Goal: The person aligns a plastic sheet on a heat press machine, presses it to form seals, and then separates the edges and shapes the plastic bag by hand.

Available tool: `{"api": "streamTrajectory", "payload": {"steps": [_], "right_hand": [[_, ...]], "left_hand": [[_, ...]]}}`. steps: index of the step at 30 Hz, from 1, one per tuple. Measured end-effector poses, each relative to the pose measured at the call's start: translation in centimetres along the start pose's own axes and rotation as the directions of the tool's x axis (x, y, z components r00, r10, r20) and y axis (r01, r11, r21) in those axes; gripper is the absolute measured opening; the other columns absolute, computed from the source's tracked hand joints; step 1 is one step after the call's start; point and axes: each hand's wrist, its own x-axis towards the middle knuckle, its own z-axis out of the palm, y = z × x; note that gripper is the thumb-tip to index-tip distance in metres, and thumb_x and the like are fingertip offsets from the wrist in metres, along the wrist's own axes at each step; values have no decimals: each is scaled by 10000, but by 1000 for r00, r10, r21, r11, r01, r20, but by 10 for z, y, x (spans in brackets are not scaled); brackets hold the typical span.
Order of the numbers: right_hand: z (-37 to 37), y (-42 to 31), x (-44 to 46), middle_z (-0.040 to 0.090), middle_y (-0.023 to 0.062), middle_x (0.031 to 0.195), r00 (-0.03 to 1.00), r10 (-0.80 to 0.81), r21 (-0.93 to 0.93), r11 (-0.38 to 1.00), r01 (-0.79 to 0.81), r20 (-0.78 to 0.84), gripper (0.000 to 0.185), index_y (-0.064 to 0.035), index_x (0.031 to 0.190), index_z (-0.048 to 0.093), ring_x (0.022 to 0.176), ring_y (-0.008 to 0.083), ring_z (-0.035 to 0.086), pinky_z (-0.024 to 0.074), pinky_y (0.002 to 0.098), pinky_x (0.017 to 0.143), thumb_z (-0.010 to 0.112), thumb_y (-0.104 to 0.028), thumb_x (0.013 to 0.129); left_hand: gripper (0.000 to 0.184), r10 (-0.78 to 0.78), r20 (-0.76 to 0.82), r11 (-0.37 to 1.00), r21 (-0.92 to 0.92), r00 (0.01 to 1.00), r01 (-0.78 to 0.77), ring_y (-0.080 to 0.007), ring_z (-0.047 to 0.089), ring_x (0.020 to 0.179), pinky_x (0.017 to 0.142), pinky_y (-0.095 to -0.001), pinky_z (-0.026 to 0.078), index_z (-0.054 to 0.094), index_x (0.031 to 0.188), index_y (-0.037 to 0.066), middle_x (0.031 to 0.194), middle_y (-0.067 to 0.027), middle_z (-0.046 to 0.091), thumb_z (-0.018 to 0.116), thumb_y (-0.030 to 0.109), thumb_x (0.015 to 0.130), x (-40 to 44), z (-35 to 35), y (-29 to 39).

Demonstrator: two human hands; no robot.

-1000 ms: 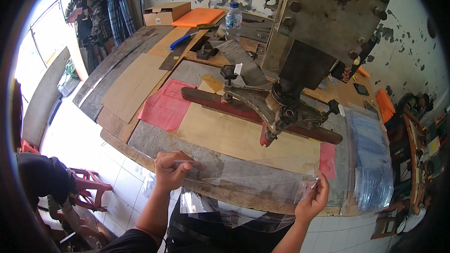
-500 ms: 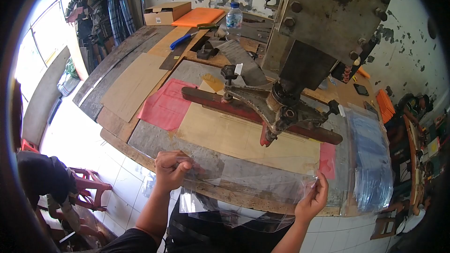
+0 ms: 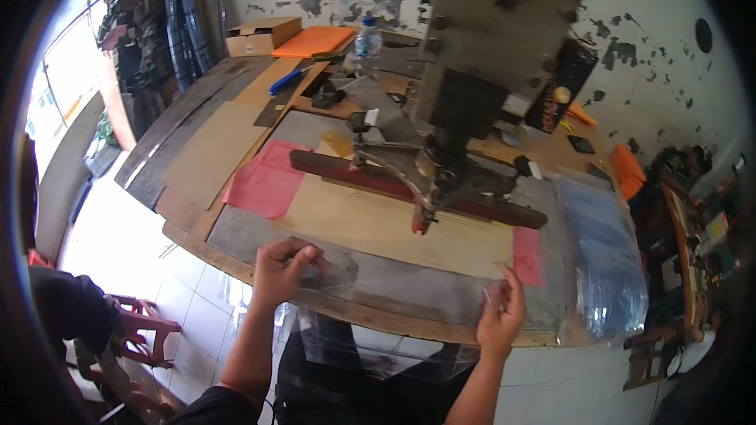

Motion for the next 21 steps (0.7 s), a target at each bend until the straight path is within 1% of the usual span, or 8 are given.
{"api": "streamTrajectory", "payload": {"steps": [2, 5, 7, 10, 11, 13, 15, 21], "right_hand": [[2, 10, -1, 601, 9, 893, 1000, -25, 12, 1000, 26, -18, 318, -41, 1342, 659, 793, 74, 570, 491, 237, 721, 650, -60, 1025], [-1, 0, -1, 595, -6, 869, 1000, -30, 55, 998, 30, 8, 311, -40, 1326, 667, 734, 60, 561, 475, 227, 670, 654, -31, 1016], [-4, -5, -5, 606, -9, 847, 999, 35, 89, 995, -36, 10, 295, -38, 1318, 671, 700, 57, 566, 464, 225, 638, 667, -66, 1024], [-4, -17, -15, 570, -29, 798, 999, 29, 55, 998, -30, 27, 294, -11, 1303, 669, 687, 40, 504, 413, 219, 622, 685, -139, 1039], [-3, -22, -19, 570, -29, 798, 999, 33, 52, 998, -34, 25, 294, -11, 1303, 669, 687, 40, 504, 413, 219, 622, 685, -139, 1039], [-2, -35, -29, 570, -23, 781, 999, -35, 53, 998, 34, 17, 303, 2, 1298, 666, 664, 36, 502, 402, 217, 602, 692, -144, 1034], [3, -40, -37, 572, -18, 768, 998, -65, 43, 997, 64, 16, 316, 11, 1292, 665, 661, 37, 507, 403, 209, 609, 704, -157, 1028], [8, -58, -56, 600, -5, 690, 998, -44, 55, 998, 41, 50, 322, 24, 1269, 682, 596, 37, 511, 387, 206, 558, 748, -144, 1003]], "left_hand": [[154, -31, 5, 997, -65, 1000, 31, -137, 741, 776, 748, -279, 567, 749, 1000, -45, 866, -57, 802, 714, 104, 1013, 2, 3, -3], [497, 293, -369, 952, 24, 882, -306, -198, 679, 1094, 879, -309, 524, 556, 1379, -9, 1378, -151, 638, 741, 198, 967, 4, 4, -5], [628, 391, -417, 920, 170, 821, -352, -240, 593, 1252, 990, -369, 463, 470, 1470, 18, 1508, -173, 518, 676, 327, 963, -4, -10, -2], [688, 582, -447, 812, 367, 680, -454, -343, 596, 1206, 998, -425, 450, 533, 1330, -45, 1376, -253, 561, 476, 559, 1004, -43, -15, 28], [798, 659, -399, 741, 490, 638, -459, -343, 624, 1115, 934, -444, 485, 539, 1274, -68, 1293, -263, 590, 523, 672, 975, -66, -14, 32], [612, 728, -60, 646, 395, 683, -653, -305, 670, 991, 872, -408, 503, 679, 1147, 59, 1121, -159, 712, 816, 571, 842, -86, -3, 65], [510, 563, 291, 587, 518, 773, -622, -248, 700, 1086, 916, -401, 491, 720, 1206, 163, 1232, -61, 729, 898, 374, 778, -85, 22, 96], [491, 408, 409, 556, 598, 816, -577, -239, 649, 1213, 980, -440, 485, 701, 1274, 140, 1348, -29, 683, 841, 332, 845, -67, 70, 87]]}}
